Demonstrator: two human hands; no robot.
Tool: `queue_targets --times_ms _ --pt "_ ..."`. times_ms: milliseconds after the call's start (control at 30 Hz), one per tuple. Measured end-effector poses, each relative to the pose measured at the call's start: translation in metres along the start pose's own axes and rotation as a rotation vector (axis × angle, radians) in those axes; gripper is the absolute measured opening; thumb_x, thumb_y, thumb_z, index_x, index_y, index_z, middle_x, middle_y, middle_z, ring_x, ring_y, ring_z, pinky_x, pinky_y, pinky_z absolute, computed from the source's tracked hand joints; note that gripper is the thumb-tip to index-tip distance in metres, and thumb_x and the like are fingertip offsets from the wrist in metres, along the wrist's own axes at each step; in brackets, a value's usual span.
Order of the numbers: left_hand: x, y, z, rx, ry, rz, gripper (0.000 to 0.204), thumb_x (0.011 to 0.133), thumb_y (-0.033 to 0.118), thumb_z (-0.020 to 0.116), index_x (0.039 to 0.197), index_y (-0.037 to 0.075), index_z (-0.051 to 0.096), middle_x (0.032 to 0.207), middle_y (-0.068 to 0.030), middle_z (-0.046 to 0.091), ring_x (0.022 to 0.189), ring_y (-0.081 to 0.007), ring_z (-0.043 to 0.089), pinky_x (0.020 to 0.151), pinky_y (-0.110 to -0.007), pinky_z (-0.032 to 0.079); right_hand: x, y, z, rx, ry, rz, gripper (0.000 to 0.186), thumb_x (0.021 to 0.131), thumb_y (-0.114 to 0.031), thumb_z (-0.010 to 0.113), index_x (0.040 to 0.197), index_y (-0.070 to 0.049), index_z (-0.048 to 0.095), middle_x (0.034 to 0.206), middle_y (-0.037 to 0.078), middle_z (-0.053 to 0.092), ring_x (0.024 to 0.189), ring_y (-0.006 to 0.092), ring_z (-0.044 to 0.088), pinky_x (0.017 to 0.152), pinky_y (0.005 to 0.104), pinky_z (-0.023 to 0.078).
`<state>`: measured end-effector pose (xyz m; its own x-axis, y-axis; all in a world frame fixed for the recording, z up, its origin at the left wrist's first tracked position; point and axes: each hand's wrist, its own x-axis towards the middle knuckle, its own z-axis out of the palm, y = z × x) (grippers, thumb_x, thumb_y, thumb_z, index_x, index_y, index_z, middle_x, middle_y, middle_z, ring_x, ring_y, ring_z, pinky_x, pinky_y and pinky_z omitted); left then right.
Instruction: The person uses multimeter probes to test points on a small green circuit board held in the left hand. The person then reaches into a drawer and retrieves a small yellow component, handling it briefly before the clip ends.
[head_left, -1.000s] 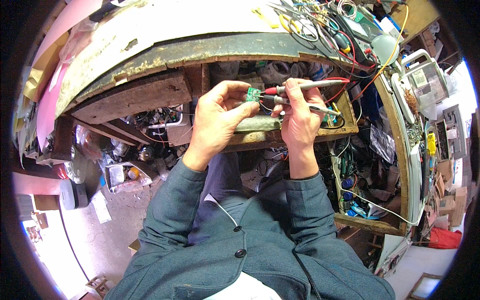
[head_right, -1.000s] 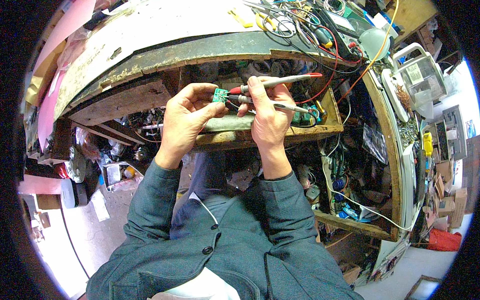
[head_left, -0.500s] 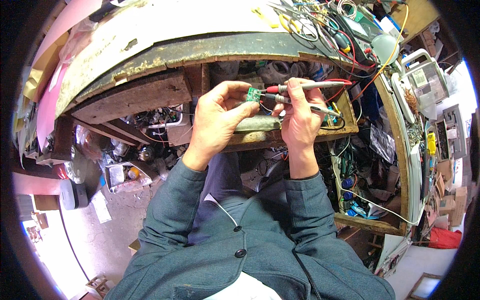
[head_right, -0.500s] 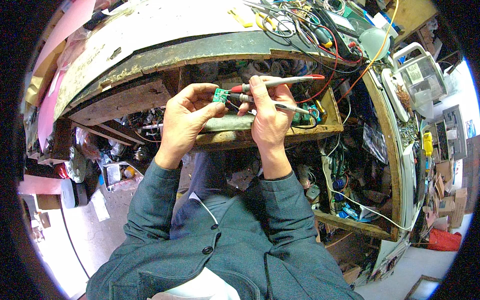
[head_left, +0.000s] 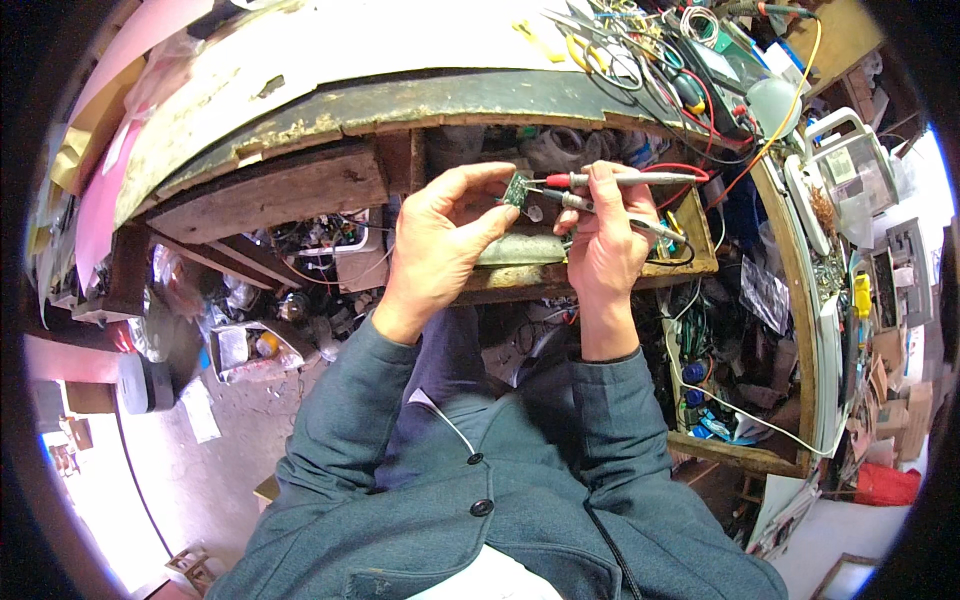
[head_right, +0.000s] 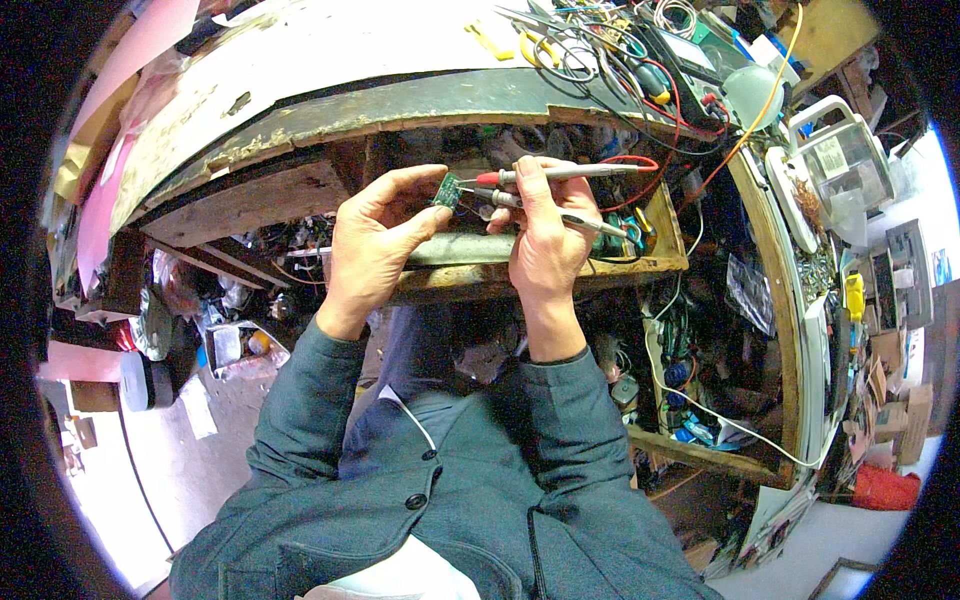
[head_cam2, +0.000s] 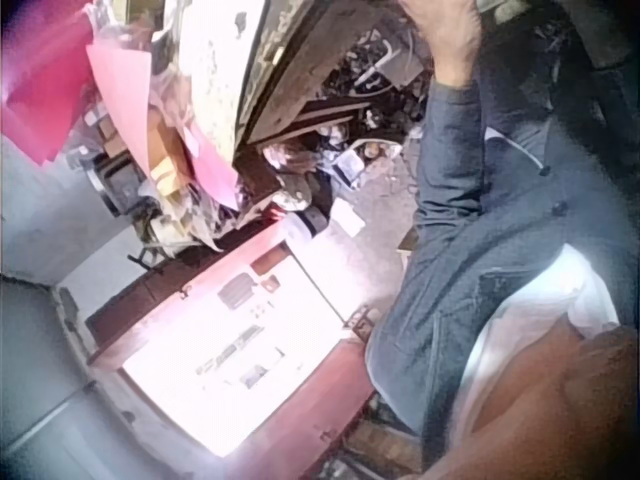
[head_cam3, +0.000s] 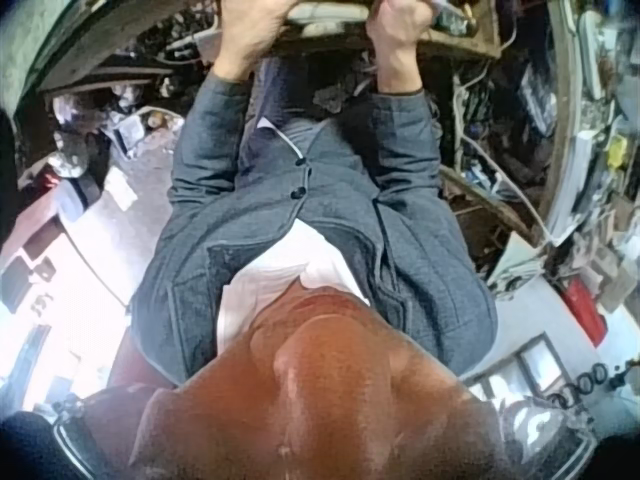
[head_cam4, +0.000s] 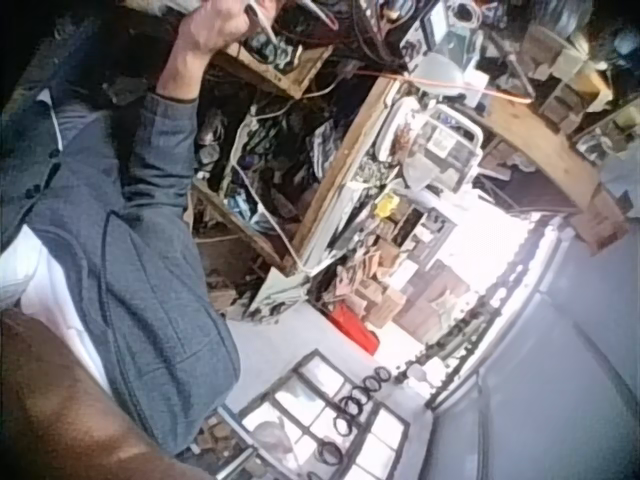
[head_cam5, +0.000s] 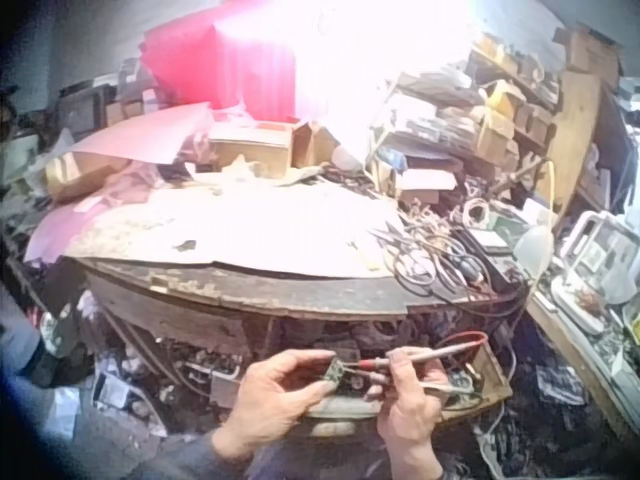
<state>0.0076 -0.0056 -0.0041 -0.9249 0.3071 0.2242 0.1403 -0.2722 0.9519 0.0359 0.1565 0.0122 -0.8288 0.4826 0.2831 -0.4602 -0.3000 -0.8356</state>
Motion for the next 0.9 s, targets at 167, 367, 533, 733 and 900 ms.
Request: queue_targets --times_ms 167,367,533,733,900 --pt "-0.005 0.001 0.009 0.278 0.075 0.157 0.056 0.083 -0.003 0.074 0.135 0.006 0.057 0.104 -0.003 0.066 0.096 -0.0111 0.063 0.087 -0.027 0.053 -0.001 0.0 0.0 0.025 0.02 -0.022 0.012 0.097 -0.013 0.064 0.1 -0.002 0.06 0.081 0.013 0.069 0.06 0.0164 0.068 0.041 0.0243 0.05" --pt "-0.013 -0.002 0.017 0.569 0.135 0.453 0.064 0.077 -0.01 0.067 0.137 0.007 0.054 0.102 -0.0109 0.065 0.094 -0.022 0.066 0.086 -0.033 0.054 0.001 0.003 -0.002 0.026 0.083 -0.033 0.012 0.097 -0.014 0.065 0.1 -0.003 0.06 0.078 0.008 0.066 0.057 0.0141 0.064 0.04 0.0242 0.049" --pt "-0.015 -0.003 0.019 0.706 0.135 0.598 0.071 0.075 -0.013 0.066 0.141 0.008 0.05 0.1 -0.0125 0.06 0.093 -0.0276 0.062 0.084 -0.038 0.052 0.0 0.002 -0.002 0.009 0.096 -0.014 0.012 0.097 -0.015 0.065 0.101 -0.004 0.06 0.077 0.007 0.065 0.058 0.0146 0.065 0.04 0.0239 0.048" --pt "-0.015 -0.004 0.019 0.716 0.14 0.622 0.071 0.074 -0.015 0.066 0.141 0.006 0.049 0.1 -0.0139 0.059 0.091 -0.0291 0.06 0.082 -0.039 0.051 0.0 0.002 -0.001 -0.002 0.096 -0.017 0.012 0.097 -0.015 0.065 0.1 -0.005 0.06 0.08 0.007 0.065 0.06 0.0147 0.066 0.04 0.0236 0.048" --pt "-0.014 -0.004 0.018 0.758 0.132 0.637 0.07 0.074 -0.014 0.066 0.14 0.004 0.05 0.099 -0.0142 0.059 0.09 -0.0291 0.06 0.082 -0.039 0.051 0.001 0.003 -0.001 0.0 0.1 -0.018 0.011 0.097 -0.014 0.065 0.1 -0.005 0.06 0.08 0.007 0.064 0.06 0.0147 0.066 0.039 0.0234 0.047"
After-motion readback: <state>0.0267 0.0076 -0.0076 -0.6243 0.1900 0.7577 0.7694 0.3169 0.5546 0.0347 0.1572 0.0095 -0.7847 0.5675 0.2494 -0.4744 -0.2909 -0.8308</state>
